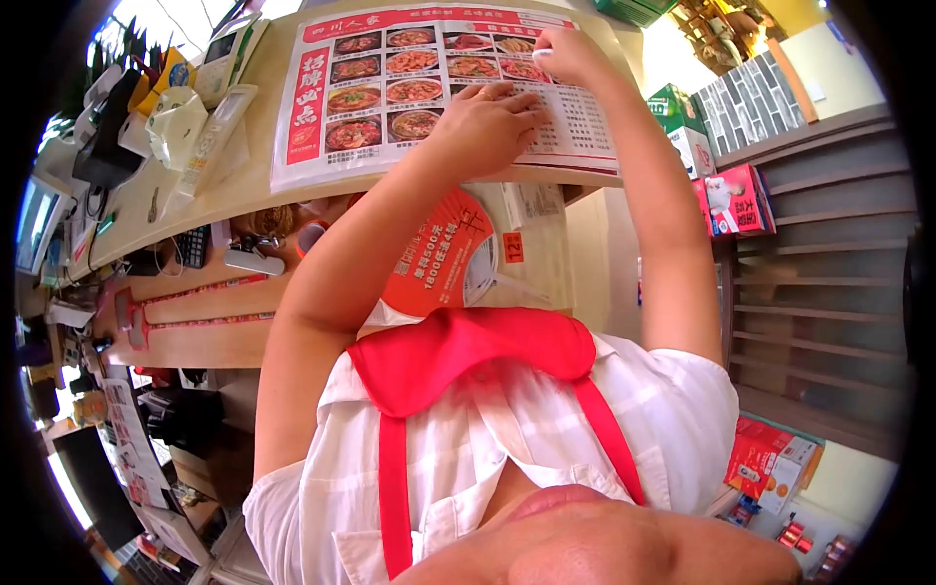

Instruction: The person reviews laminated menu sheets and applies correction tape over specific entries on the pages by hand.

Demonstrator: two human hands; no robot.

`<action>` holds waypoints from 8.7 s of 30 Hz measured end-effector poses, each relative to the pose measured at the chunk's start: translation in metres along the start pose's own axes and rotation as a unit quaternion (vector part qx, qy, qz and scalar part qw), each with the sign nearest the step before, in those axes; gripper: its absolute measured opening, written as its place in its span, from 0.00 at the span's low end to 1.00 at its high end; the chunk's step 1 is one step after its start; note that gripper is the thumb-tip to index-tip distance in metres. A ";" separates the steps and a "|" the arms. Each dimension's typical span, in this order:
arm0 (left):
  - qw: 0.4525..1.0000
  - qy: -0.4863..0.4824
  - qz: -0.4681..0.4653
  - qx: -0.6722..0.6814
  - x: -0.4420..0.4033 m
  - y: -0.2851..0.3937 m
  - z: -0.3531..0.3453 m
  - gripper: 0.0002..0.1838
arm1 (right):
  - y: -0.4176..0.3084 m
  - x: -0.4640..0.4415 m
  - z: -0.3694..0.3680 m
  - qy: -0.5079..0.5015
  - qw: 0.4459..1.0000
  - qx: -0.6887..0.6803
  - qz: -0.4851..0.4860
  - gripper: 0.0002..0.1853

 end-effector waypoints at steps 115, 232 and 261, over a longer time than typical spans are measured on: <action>0.924 0.140 0.129 0.332 0.053 -0.043 0.055 0.24 | -0.053 0.061 -0.005 0.135 0.873 -0.468 -0.032 0.15; 0.995 -0.070 0.073 0.001 0.124 -0.089 0.088 0.25 | -0.198 0.104 -0.018 0.283 0.915 -0.243 0.156 0.09; 0.986 -0.096 0.126 0.053 0.112 -0.079 0.096 0.26 | -0.036 0.121 -0.006 0.172 0.980 -0.099 -0.002 0.08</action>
Point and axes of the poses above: each hand's wrist, its own x-axis away from the middle knuckle, its own z-axis out of the back of the hand, y = z × x, the point moved 2 cm from there along -x, towards the middle knuckle, and after that the axes turned 7 degrees about x, right-handed, at the moved point
